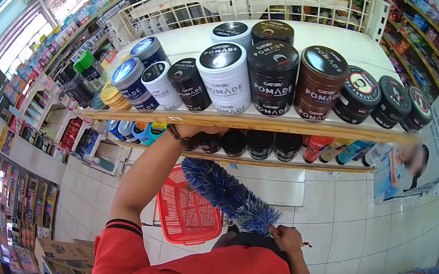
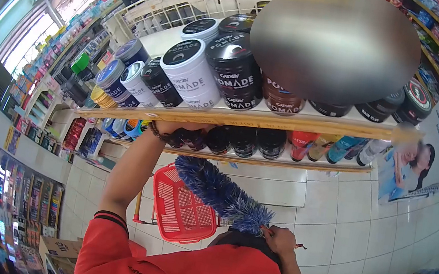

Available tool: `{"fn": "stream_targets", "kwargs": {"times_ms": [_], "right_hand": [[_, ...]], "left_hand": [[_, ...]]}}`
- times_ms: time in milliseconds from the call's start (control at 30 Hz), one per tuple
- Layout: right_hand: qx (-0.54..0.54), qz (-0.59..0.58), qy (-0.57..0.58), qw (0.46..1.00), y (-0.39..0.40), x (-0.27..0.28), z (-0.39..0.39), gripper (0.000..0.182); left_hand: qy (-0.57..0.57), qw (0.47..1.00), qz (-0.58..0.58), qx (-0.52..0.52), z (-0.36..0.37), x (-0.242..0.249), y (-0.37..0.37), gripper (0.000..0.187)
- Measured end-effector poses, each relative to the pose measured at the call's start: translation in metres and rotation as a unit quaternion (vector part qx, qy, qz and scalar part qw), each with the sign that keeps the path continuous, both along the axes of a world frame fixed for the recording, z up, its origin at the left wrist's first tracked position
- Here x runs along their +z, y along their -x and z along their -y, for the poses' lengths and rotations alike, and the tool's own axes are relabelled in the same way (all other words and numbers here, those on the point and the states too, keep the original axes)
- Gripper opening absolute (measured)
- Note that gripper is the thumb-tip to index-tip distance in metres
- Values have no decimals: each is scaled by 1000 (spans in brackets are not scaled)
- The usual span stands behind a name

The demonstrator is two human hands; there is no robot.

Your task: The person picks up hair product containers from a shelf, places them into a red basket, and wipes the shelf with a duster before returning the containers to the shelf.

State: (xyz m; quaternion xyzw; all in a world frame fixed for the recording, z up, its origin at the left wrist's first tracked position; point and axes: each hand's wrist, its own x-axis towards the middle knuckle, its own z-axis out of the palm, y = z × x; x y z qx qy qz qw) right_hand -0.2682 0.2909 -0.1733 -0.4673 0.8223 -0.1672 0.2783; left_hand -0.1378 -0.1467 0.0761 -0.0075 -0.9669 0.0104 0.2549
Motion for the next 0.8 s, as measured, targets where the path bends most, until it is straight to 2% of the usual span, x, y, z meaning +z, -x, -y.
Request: {"fn": "stream_targets", "kwargs": {"times_ms": [33, 67, 133, 167, 233, 267, 333, 367, 433, 500, 567, 633, 700, 733, 800], "right_hand": [[5, -2, -2, 1000, 0, -2, 2, 46], [2, 3, -3, 1000, 0, -5, 3, 48], [4, 9, -10, 1000, 0, -5, 7, 49], [4, 9, -14, 1000, 0, -3, 10, 48], [11, 9, -26, 1000, -2, -3, 9, 47], [-4, 16, -22, 1000, -2, -6, 9, 47], [-10, 24, -28, 999, -5, -8, 9, 48], [-42, 27, -30, 998, -7, -8, 9, 48], [-88, 32, -17, 996, -14, -6, 11, 48], [-87, 25, -16, 996, -20, -10, 8, 49], [-107, 14, 29, 994, -23, -10, 10, 52], [-101, 16, 45, 994, -25, -15, 5, 53], [-100, 18, 60, 993, -29, -17, 1, 52], [-93, 9, 57, 994, -32, -16, -2, 52], [-96, -18, 34, 995, -35, -13, -6, 52]], "left_hand": [[61, 996, -62, -13, -9, 7, 0, 26], [59, 996, -64, -7, -17, 15, -3, 26], [-166, 979, 85, 76, -46, 46, -9, 25], [-224, 952, 161, 135, -63, 60, -14, 30], [-247, 931, 164, 212, -106, 83, -37, 38], [-254, 928, 164, 217, -125, 84, -49, 38], [-250, 966, -37, 48, -153, 78, -78, 38], [-259, 963, -36, 60, -151, 67, -99, 38], [-517, 856, 1, 3, -138, 28, -162, 43], [-643, 755, -47, 119, -115, -38, -215, 39], [-655, 687, -121, 290, -90, -122, -247, 35], [-578, 670, -13, 466, -69, -219, -280, 35], [-577, 639, 145, 488, -53, -273, -287, 40], [-584, 635, 138, 487, -51, -304, -290, 40], [-491, 690, 207, 490, -51, -355, -285, 47]]}}
